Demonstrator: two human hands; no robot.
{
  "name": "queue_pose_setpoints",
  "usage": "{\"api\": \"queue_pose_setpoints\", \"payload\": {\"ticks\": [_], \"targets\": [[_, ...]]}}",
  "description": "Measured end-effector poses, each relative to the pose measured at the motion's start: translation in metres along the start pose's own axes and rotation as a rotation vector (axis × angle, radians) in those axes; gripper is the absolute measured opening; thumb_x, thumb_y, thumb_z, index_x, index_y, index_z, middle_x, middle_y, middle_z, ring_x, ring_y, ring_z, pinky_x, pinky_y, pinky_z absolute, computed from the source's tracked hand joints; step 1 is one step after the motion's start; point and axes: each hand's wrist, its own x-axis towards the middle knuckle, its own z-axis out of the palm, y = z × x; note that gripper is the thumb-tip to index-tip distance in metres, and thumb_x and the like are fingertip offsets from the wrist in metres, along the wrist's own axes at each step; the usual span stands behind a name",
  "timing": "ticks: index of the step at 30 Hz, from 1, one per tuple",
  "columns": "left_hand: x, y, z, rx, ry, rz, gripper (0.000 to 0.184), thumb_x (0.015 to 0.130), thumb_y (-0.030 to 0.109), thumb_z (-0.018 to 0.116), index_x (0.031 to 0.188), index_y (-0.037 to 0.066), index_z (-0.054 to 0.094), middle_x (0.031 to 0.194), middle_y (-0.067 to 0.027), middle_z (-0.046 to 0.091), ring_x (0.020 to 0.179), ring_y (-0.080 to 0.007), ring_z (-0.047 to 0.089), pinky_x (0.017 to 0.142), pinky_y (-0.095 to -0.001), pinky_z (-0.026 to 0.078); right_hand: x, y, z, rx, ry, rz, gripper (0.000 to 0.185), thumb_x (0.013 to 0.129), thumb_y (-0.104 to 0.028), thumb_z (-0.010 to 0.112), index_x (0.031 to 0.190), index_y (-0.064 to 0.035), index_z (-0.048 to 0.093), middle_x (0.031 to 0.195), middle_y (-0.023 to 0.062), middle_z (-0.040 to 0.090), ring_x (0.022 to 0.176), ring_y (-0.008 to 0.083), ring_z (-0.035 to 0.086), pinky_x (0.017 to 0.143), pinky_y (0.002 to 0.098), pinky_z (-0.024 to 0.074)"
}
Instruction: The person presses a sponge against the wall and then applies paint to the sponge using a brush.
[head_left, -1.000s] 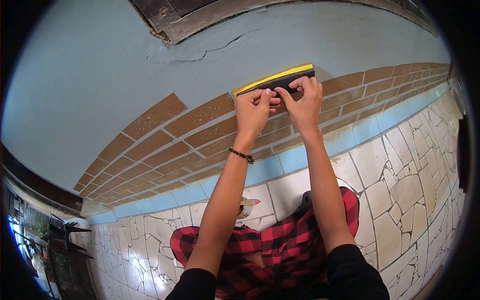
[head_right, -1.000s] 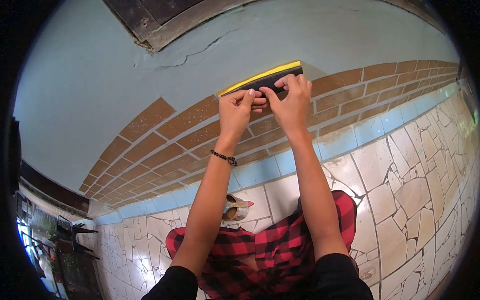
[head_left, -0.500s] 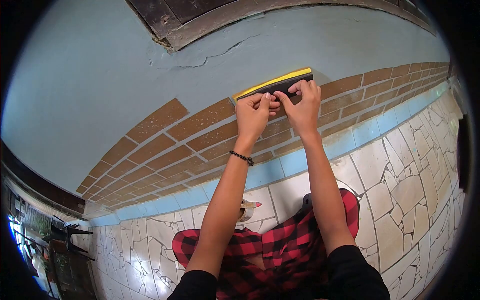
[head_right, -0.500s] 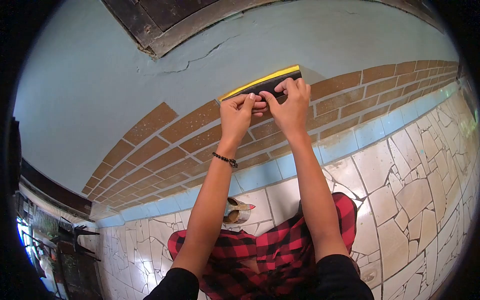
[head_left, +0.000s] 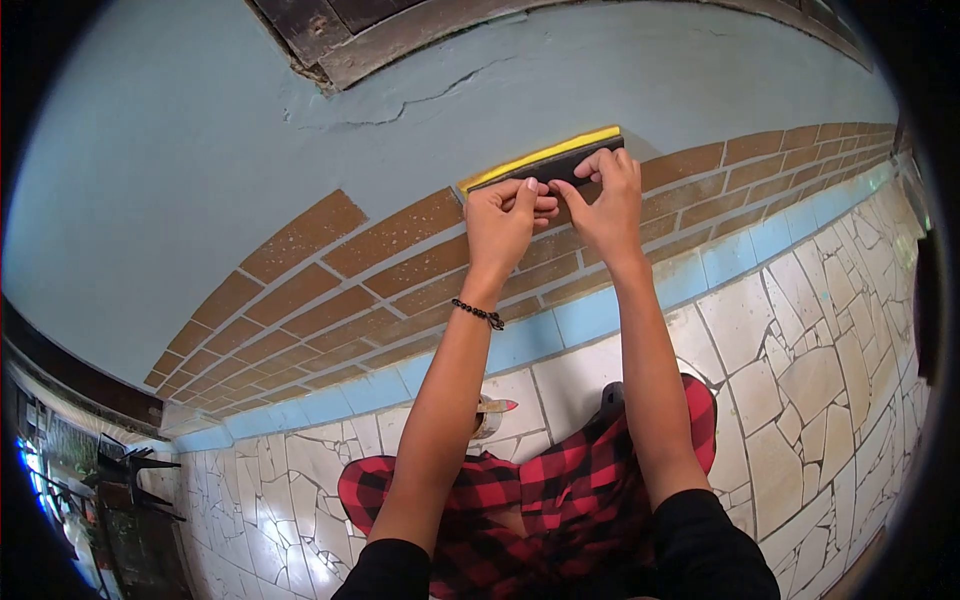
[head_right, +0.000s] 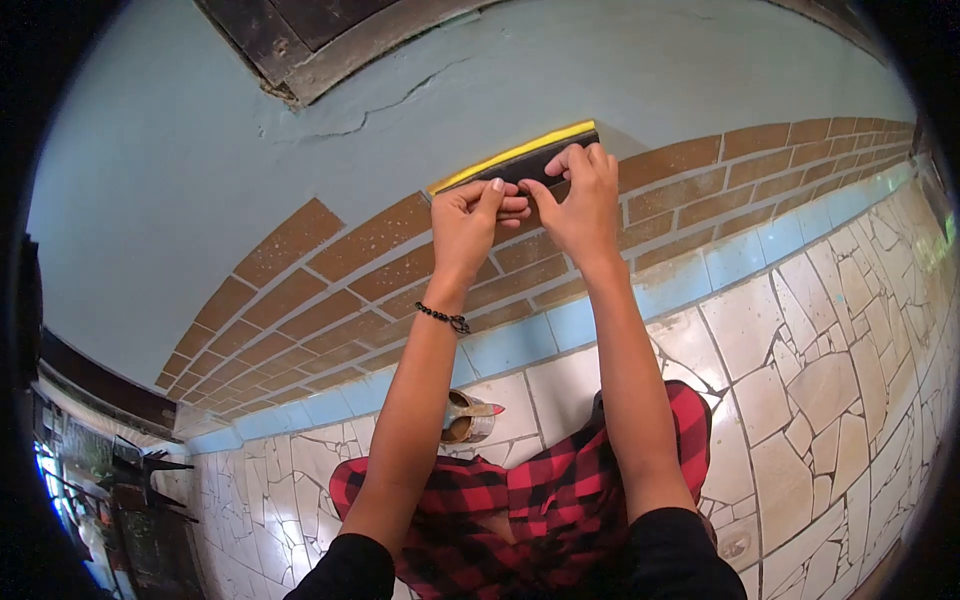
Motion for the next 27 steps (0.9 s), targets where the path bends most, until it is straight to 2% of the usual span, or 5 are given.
{"api": "queue_pose_setpoints", "payload": {"ticks": [7, 16, 27], "targets": [[0.000, -0.004, -0.001, -0.007, -0.021, 0.017, 0.032, 0.111, 0.018, 0.062, 0.108, -0.011, 0.076, 0.094, -0.0184, 0.080, 0.083, -0.0227, 0.080, 0.073, -0.0300, 0.065, 0.005, 0.005, -0.007, 0.091, -0.048, 0.031, 0.029, 0.079, -0.013, 0.092, 0.090, -0.0053, 0.066, 0.091, 0.0072, 0.059, 0.089, 0.0266, 0.057, 0.082, 0.0392, 0.0489], [-0.004, 0.000, 0.000, -0.025, -0.018, -0.009, 0.032, 0.111, 0.017, 0.062, 0.108, -0.011, 0.076, 0.092, -0.0176, 0.080, 0.082, -0.0222, 0.080, 0.072, -0.0300, 0.065, 0.008, 0.011, -0.016, 0.141, -0.081, -0.001, 0.023, 0.079, -0.007, 0.090, 0.086, -0.0033, 0.068, 0.086, 0.0086, 0.061, 0.082, 0.0250, 0.060, 0.074, 0.0390, 0.0510], [-0.002, -0.003, 0.002, -0.022, -0.003, 0.004, 0.031, 0.111, 0.016, 0.062, 0.107, -0.011, 0.076, 0.092, -0.0176, 0.080, 0.082, -0.0225, 0.080, 0.072, -0.0298, 0.065, 0.006, 0.012, -0.015, 0.155, -0.071, 0.018, 0.020, 0.080, -0.003, 0.087, 0.085, -0.0021, 0.068, 0.084, 0.0088, 0.060, 0.081, 0.0258, 0.061, 0.075, 0.0384, 0.0517]]}}
